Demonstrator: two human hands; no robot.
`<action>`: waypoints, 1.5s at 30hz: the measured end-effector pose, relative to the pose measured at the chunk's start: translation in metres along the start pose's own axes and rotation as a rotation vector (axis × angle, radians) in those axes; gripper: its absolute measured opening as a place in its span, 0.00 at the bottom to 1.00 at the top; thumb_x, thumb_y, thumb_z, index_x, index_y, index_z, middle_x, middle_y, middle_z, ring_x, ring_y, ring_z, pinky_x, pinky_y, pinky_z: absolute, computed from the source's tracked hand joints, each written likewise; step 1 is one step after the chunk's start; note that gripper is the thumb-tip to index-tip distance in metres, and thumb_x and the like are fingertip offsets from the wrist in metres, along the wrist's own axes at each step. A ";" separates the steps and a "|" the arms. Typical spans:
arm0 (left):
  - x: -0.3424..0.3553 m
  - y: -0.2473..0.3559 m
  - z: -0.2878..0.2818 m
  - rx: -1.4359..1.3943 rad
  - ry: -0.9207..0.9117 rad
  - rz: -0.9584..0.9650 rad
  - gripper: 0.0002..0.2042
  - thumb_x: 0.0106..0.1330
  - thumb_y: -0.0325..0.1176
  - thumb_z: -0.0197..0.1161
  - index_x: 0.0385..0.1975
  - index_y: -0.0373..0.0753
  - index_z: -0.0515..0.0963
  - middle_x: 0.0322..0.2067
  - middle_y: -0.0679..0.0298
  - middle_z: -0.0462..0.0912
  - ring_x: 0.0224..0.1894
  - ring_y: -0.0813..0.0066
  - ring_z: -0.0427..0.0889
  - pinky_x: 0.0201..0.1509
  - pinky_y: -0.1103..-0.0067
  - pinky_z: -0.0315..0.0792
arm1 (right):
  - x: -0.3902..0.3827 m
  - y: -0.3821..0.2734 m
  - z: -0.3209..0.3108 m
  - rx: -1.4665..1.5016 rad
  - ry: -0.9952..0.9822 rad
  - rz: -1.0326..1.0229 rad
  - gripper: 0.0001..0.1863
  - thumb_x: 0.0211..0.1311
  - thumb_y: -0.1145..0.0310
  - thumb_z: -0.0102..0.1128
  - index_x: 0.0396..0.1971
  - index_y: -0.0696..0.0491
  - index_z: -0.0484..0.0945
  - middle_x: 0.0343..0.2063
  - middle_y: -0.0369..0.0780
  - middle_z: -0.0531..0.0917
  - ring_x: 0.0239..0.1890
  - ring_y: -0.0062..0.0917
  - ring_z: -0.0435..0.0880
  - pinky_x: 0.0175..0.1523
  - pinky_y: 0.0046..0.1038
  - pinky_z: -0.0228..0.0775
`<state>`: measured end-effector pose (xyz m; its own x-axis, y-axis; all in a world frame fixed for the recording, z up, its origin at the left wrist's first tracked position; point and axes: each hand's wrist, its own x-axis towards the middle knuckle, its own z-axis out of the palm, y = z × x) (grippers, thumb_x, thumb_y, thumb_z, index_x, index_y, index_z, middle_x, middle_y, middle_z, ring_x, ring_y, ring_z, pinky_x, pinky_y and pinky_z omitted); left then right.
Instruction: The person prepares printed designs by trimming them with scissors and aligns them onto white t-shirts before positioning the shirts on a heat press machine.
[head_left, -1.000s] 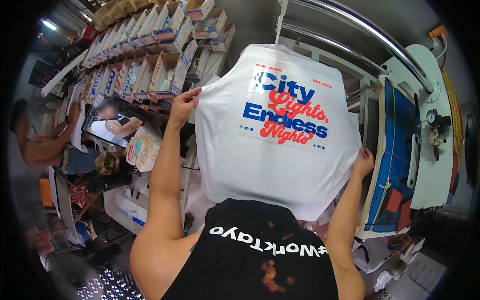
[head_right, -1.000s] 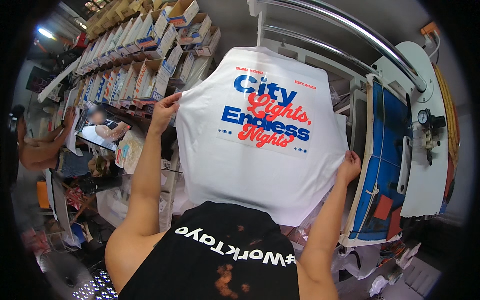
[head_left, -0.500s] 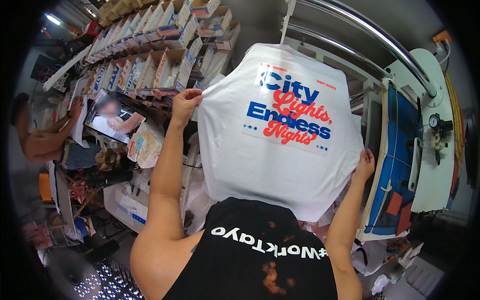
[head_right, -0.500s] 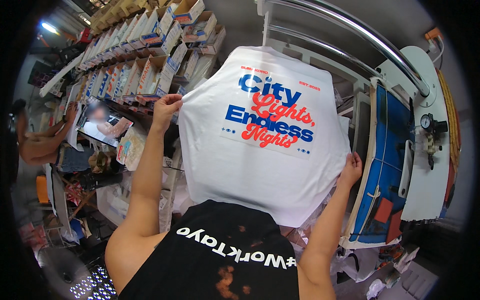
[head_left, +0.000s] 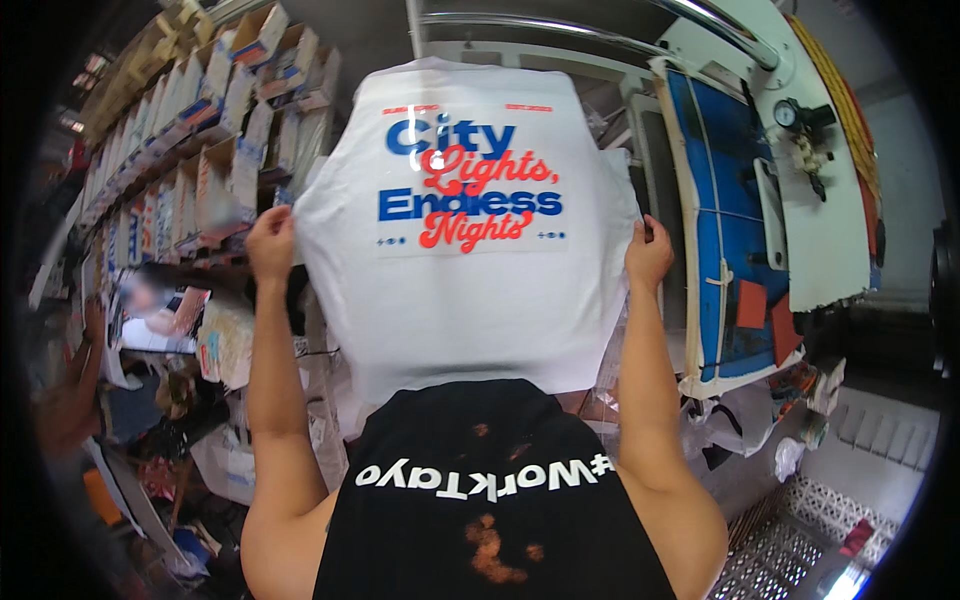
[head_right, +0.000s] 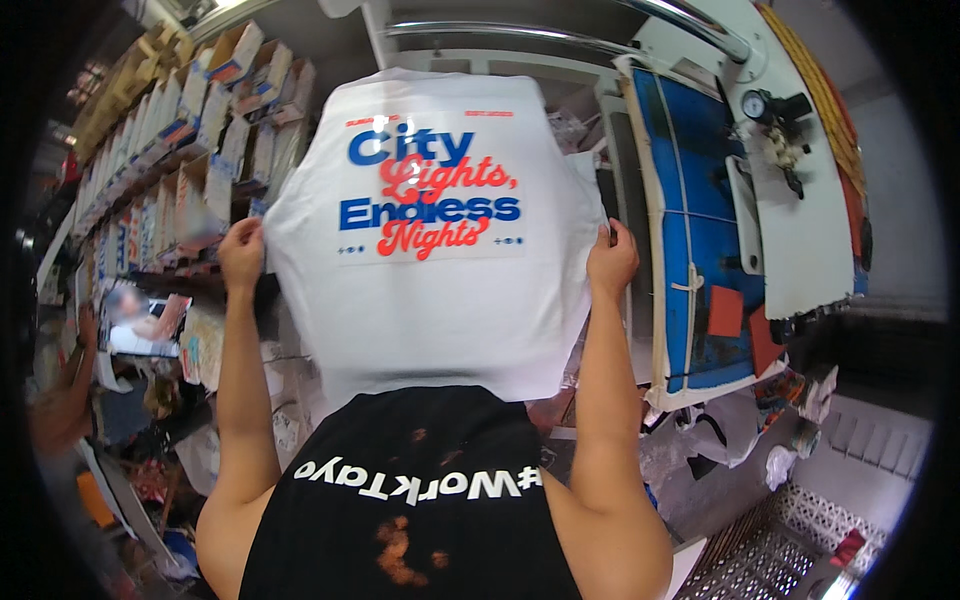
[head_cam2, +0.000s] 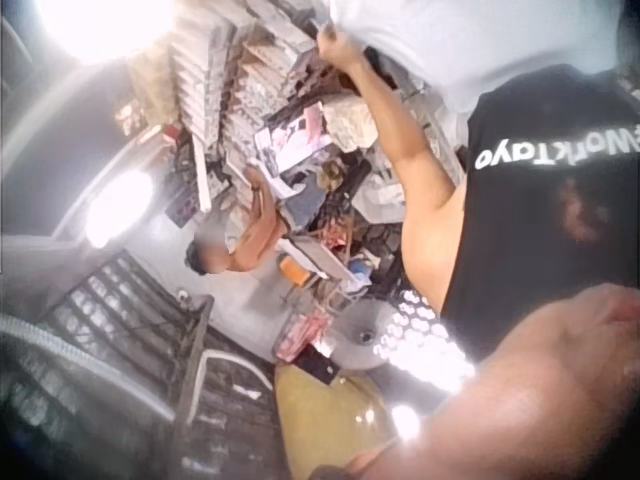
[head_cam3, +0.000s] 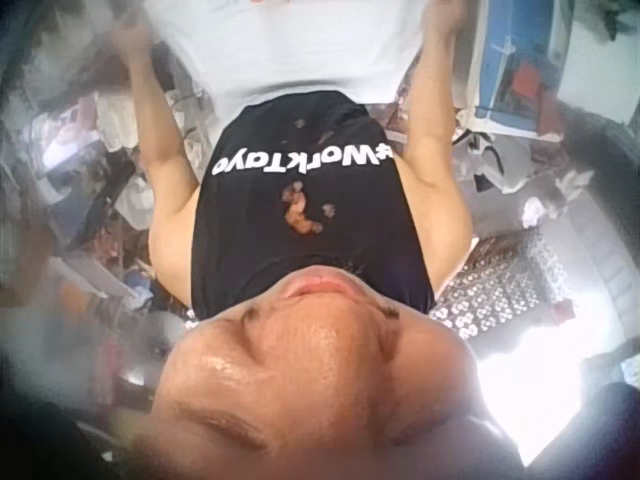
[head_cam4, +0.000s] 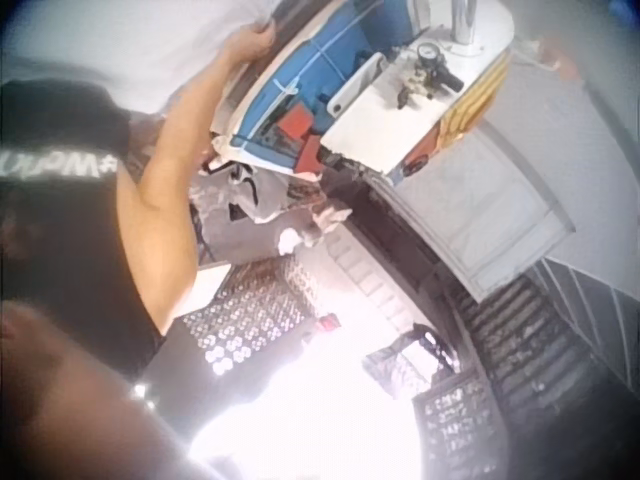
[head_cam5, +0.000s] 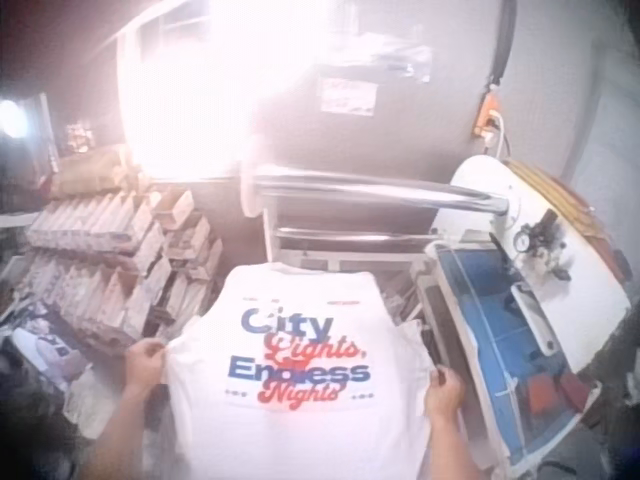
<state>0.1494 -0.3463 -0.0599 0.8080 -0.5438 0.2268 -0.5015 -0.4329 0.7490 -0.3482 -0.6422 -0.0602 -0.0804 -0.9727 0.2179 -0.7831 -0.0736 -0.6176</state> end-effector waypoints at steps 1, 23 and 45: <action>-0.008 0.014 0.005 0.025 -0.036 0.182 0.08 0.57 0.25 0.65 0.37 0.34 0.81 0.35 0.57 0.84 0.38 0.65 0.83 0.46 0.74 0.75 | -0.008 0.013 0.001 -0.014 0.109 -0.335 0.12 0.56 0.69 0.62 0.41 0.56 0.81 0.42 0.44 0.82 0.48 0.40 0.79 0.54 0.36 0.69; -0.136 0.096 0.035 0.200 -0.169 0.606 0.19 0.54 0.30 0.63 0.47 0.31 0.77 0.51 0.53 0.77 0.56 0.55 0.72 0.63 0.65 0.63 | -0.120 -0.046 -0.008 -0.096 -0.201 -0.776 0.23 0.55 0.64 0.58 0.49 0.61 0.76 0.54 0.46 0.75 0.61 0.41 0.67 0.67 0.43 0.55; -0.148 0.106 0.026 0.203 -0.157 0.605 0.17 0.56 0.28 0.60 0.46 0.33 0.75 0.51 0.53 0.76 0.57 0.54 0.70 0.63 0.63 0.61 | 0.048 0.093 -0.291 -0.503 0.293 -0.284 0.26 0.70 0.52 0.47 0.33 0.62 0.82 0.39 0.54 0.81 0.48 0.50 0.74 0.56 0.47 0.62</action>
<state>-0.0312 -0.3302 -0.0299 0.3175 -0.8258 0.4661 -0.9142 -0.1360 0.3819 -0.6041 -0.6314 0.1127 0.0628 -0.8248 0.5619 -0.9863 -0.1374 -0.0914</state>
